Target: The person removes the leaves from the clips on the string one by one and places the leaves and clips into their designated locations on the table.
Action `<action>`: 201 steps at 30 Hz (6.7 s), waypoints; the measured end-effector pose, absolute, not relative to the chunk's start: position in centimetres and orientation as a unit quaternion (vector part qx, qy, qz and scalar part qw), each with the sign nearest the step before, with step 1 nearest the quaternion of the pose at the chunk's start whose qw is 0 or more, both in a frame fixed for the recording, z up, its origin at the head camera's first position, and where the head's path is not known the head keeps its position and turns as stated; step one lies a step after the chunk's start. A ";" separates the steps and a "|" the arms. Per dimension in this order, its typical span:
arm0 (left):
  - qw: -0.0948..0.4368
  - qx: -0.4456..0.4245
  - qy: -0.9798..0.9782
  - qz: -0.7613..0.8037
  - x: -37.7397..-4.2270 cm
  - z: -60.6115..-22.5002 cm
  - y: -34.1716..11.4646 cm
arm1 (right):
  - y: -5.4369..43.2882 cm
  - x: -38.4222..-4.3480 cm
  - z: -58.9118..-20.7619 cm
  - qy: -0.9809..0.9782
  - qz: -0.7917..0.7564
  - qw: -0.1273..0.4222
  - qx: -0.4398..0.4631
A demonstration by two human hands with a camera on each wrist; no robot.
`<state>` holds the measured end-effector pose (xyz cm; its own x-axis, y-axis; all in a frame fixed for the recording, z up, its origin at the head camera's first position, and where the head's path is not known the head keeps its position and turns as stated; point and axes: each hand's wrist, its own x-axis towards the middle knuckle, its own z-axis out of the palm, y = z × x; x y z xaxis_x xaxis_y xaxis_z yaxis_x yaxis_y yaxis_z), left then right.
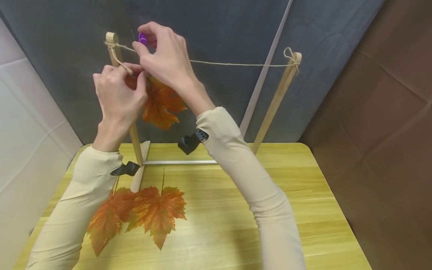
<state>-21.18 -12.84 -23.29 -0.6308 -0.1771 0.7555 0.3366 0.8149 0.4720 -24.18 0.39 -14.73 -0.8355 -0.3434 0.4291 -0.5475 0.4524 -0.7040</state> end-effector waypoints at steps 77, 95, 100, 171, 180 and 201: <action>0.292 -0.131 -0.880 -0.350 -18.6 -33.0 -12.7 | 6.3 -20.1 -19.6 -0.739 0.494 0.278 0.365; 0.259 -0.144 -0.872 -0.389 -17.9 -36.5 -11.7 | 8.7 -18.0 -23.2 -0.726 0.550 0.240 0.336; 0.238 -0.131 -0.873 -0.405 -17.8 -37.2 -11.3 | 9.5 -17.6 -24.4 -0.729 0.561 0.230 0.317; 0.038 -0.081 -0.876 -0.474 -17.2 -49.8 -2.1 | 23.1 -10.0 -44.0 -0.746 0.665 0.012 -0.022; 0.044 -0.084 -0.883 -0.459 -17.0 -50.6 -1.9 | 24.8 -8.6 -45.9 -0.746 0.665 -0.011 -0.039; 0.008 -0.051 -0.914 -0.403 -16.6 -52.1 -1.6 | 29.1 -6.3 -49.8 -0.791 0.603 -0.081 -0.066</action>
<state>-16.56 -1.63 -52.14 -0.9948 0.0862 0.0544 0.0984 0.6707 0.7352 -6.27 29.06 -49.83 -0.9783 0.0066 -0.2072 0.2015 0.2645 -0.9431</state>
